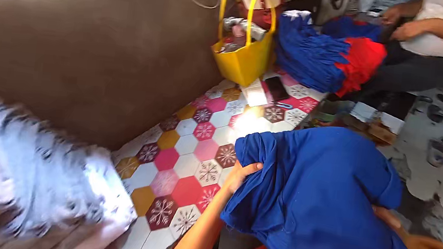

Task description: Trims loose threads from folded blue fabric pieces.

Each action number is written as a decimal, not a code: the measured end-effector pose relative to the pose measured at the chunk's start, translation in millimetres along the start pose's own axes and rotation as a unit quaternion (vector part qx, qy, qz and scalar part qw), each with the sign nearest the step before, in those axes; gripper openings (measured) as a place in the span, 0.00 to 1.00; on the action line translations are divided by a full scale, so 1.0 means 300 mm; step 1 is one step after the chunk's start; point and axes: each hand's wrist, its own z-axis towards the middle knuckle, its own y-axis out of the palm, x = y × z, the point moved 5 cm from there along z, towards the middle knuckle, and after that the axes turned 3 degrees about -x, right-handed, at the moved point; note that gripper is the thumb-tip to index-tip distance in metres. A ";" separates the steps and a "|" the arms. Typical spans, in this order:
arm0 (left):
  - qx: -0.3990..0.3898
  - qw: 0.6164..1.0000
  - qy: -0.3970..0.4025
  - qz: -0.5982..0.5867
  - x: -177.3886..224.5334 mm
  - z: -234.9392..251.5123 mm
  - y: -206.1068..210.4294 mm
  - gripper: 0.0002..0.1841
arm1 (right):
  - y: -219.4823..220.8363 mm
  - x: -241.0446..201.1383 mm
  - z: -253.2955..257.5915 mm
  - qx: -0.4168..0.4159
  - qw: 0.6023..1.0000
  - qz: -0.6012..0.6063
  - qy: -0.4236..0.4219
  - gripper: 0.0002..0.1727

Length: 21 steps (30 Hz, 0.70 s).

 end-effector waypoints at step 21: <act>0.255 0.734 0.010 0.630 -0.169 -0.127 -0.522 0.38 | 0.499 0.161 1.203 -0.105 0.761 -0.608 -0.200 0.24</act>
